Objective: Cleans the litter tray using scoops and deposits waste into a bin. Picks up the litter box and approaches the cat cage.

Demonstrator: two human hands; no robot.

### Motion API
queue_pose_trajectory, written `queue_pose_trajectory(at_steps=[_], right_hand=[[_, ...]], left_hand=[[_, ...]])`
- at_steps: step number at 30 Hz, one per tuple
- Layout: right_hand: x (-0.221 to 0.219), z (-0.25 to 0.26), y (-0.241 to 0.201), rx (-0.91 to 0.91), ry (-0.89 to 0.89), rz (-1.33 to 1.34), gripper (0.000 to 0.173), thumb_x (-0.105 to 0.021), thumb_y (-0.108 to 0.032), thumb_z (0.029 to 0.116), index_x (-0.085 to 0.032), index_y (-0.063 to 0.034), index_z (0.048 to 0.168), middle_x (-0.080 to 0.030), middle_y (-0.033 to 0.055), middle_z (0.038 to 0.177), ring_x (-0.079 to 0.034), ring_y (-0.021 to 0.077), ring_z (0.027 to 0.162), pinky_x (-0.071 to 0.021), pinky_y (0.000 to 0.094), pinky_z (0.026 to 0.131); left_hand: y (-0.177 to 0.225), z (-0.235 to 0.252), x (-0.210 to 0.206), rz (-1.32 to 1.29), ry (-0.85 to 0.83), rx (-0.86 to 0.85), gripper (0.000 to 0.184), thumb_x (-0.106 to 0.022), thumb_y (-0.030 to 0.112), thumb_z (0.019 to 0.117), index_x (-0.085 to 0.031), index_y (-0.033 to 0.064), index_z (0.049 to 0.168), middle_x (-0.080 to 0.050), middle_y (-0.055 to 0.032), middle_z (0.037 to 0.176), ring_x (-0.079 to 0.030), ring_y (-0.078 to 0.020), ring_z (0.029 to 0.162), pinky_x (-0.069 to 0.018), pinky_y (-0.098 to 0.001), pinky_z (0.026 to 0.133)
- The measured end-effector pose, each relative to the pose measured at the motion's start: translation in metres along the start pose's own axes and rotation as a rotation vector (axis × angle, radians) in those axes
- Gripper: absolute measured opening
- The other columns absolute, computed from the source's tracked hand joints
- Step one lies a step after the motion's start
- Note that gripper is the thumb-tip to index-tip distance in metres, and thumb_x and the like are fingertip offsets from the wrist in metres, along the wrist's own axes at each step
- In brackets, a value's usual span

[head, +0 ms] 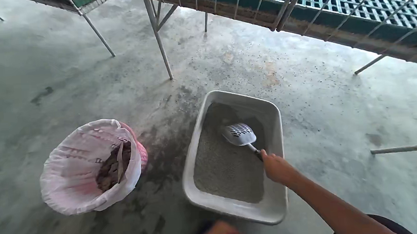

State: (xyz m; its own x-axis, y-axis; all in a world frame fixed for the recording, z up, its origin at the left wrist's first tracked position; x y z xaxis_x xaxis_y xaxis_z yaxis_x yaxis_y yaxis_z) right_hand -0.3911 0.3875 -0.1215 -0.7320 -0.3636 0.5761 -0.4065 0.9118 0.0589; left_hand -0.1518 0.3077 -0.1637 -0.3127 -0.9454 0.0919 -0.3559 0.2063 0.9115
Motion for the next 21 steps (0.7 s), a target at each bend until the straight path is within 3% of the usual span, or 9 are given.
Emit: queue_pose_trajectory(at_steps=[1,3,5,6,8,9,13,18,21], right_hand=[[-0.01,-0.017,0.011,-0.034,-0.029,-0.005,0.071,-0.06,-0.004,0.0957,-0.025,0.0027,0.157,-0.055,0.0328,0.137,-0.059,0.0474,0.125,-0.0497,0.0591,0.102],[-0.032,-0.038,0.032,-0.094,-0.065,-0.02,0.073,-0.059,-0.005,0.0968,-0.021,0.0025,0.159,-0.058,0.0324,0.134,-0.061,0.0466,0.124,-0.0506,0.0578,0.101],[-0.044,-0.025,0.039,-0.128,-0.057,-0.005,0.072,-0.056,-0.004,0.0989,-0.018,0.0018,0.159,-0.059,0.0324,0.132,-0.061,0.0469,0.123,-0.0507,0.0578,0.1],[-0.041,-0.009,0.036,-0.14,-0.036,0.019,0.069,-0.053,-0.005,0.101,-0.017,0.0012,0.159,-0.059,0.0318,0.132,-0.061,0.0469,0.123,-0.0507,0.058,0.1],[-0.018,0.025,0.021,-0.153,0.026,0.07,0.062,-0.048,-0.008,0.1047,-0.018,-0.0004,0.158,-0.06,0.0297,0.132,-0.062,0.0451,0.123,-0.0513,0.0571,0.1],[-0.003,0.039,0.01,-0.151,0.049,0.093,0.061,-0.046,-0.01,0.1062,-0.017,-0.0005,0.159,-0.06,0.0293,0.133,-0.062,0.0443,0.124,-0.0506,0.0569,0.101],[0.022,0.067,-0.022,-0.119,0.083,0.071,0.06,-0.044,-0.007,0.1054,-0.017,0.0,0.158,-0.06,0.0282,0.134,-0.061,0.0421,0.126,-0.0508,0.055,0.101],[-0.06,0.001,0.015,-0.124,-0.052,-0.027,0.063,-0.045,0.0,0.1041,-0.016,-0.0005,0.16,-0.059,0.0327,0.131,-0.062,0.049,0.12,-0.0525,0.0584,0.097],[-0.033,0.021,0.005,-0.099,-0.009,-0.016,0.063,-0.045,-0.001,0.1041,-0.016,0.0002,0.159,-0.058,0.0336,0.132,-0.061,0.0495,0.121,-0.0519,0.0599,0.097]], left_hand=[[0.01,0.006,0.043,0.16,0.205,-0.067,0.037,-0.072,0.019,0.095,-0.069,0.0014,0.127,-0.07,-0.0168,0.126,-0.067,-0.0282,0.118,-0.0508,-0.0469,0.106],[0.007,0.022,0.136,0.319,0.695,-0.096,0.069,-0.079,0.023,0.0823,-0.056,-0.0077,0.139,-0.056,-0.0312,0.14,-0.054,-0.0451,0.132,-0.0408,-0.0573,0.113],[-0.024,0.046,0.186,0.229,0.784,0.172,0.101,-0.082,0.02,0.0827,-0.022,-0.0049,0.16,-0.029,-0.0337,0.16,-0.033,-0.0468,0.148,-0.0276,-0.0562,0.121],[-0.037,0.057,0.188,0.128,0.772,0.273,0.1,-0.076,0.01,0.0867,-0.012,-0.0017,0.162,-0.029,-0.0317,0.161,-0.037,-0.0433,0.147,-0.0323,-0.0524,0.12],[-0.048,0.067,0.172,-0.065,0.823,0.334,0.083,-0.056,-0.012,0.0895,-0.017,-0.0001,0.162,-0.04,-0.0291,0.156,-0.047,-0.0391,0.142,-0.0377,-0.0494,0.117],[-0.051,0.07,0.159,-0.166,0.853,0.328,0.079,-0.051,-0.016,0.0903,-0.019,-0.0012,0.161,-0.043,-0.0301,0.154,-0.048,-0.0389,0.14,-0.0384,-0.049,0.116],[-0.045,0.085,0.099,-0.418,0.836,0.312,0.089,-0.052,-0.016,0.0901,-0.002,-0.0009,0.162,-0.029,-0.0322,0.16,-0.04,-0.0397,0.145,-0.0368,-0.0487,0.117],[-0.046,0.089,0.095,-0.275,0.732,0.278,0.095,-0.056,-0.011,0.0878,0.007,-0.0077,0.159,-0.027,-0.0356,0.16,-0.04,-0.0391,0.146,-0.0342,-0.0443,0.12],[-0.049,0.089,0.097,-0.236,0.693,0.286,0.096,-0.057,-0.009,0.0883,0.008,-0.006,0.159,-0.029,-0.0347,0.16,-0.043,-0.0394,0.145,-0.0357,-0.0457,0.119]])
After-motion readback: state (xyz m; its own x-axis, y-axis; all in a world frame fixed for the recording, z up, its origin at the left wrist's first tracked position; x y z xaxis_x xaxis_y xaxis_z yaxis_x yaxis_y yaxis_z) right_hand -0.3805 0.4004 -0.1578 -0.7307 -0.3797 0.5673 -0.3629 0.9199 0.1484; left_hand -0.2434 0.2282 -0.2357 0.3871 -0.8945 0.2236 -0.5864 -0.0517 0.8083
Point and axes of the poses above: each hand's wrist, its own z-axis towards the middle knuckle, its own x-axis out of the back of the hand, y = z × x, the point moved 8 cm from there along z, towards the middle knuckle
